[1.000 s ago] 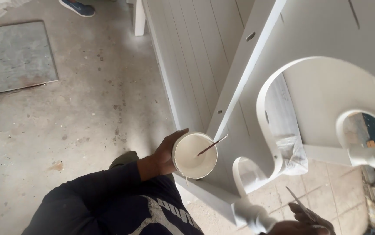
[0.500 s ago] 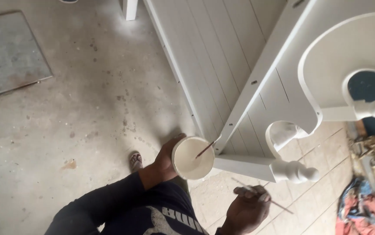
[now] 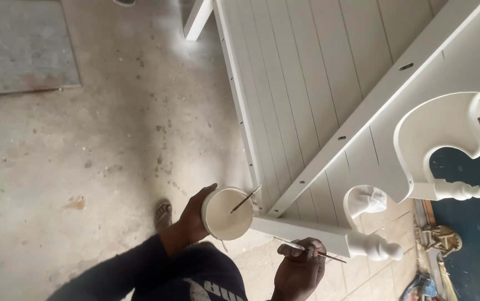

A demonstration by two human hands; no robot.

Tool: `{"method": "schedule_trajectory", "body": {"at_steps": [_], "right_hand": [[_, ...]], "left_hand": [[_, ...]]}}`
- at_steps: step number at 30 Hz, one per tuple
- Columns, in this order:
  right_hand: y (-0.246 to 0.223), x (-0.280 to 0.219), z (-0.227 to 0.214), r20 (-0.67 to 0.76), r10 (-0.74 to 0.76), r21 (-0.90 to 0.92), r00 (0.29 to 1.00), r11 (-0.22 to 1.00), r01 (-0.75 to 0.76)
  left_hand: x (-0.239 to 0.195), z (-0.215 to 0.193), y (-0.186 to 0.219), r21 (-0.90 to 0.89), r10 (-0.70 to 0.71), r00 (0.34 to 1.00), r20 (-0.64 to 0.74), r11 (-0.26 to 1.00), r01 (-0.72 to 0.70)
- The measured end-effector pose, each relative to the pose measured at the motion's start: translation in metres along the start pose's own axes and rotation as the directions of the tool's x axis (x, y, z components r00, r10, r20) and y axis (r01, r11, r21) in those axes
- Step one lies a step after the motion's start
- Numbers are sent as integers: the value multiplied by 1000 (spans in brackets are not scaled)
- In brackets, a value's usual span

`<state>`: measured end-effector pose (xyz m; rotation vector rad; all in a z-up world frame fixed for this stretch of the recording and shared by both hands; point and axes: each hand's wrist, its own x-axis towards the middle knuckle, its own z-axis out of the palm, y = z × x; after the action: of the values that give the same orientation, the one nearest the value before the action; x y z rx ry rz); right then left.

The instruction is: The person paints white wooden furniture parts, including a headboard with decorative curved cutouts and turned posts, using a brush. They hold a cup of white paint in one hand, dip the brush, and apply paint to edges, holes, and surfaces of the furniture while moving around the workshop.

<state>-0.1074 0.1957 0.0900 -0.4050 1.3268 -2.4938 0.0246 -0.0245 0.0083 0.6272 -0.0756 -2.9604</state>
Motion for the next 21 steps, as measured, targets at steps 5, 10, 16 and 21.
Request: {"method": "schedule_trajectory", "body": {"at_steps": [5, 10, 16, 21], "right_hand": [[14, 4, -16, 59, 66, 57, 996, 996, -69], [23, 3, -47, -27, 98, -66, 995, 993, -100], [21, 10, -70, -76, 145, 12, 986, 989, -145], [13, 28, -82, 120, 100, 62, 988, 992, -108]], "left_hand": [[9, -15, 10, -107, 101, 990, 98, 990, -91], [11, 0, 26, -21, 162, 981, 107, 987, -160], [20, 12, 20, -15, 188, 979, 73, 982, -188], [31, 27, -11, -55, 242, 969, 46, 969, -239]]}}
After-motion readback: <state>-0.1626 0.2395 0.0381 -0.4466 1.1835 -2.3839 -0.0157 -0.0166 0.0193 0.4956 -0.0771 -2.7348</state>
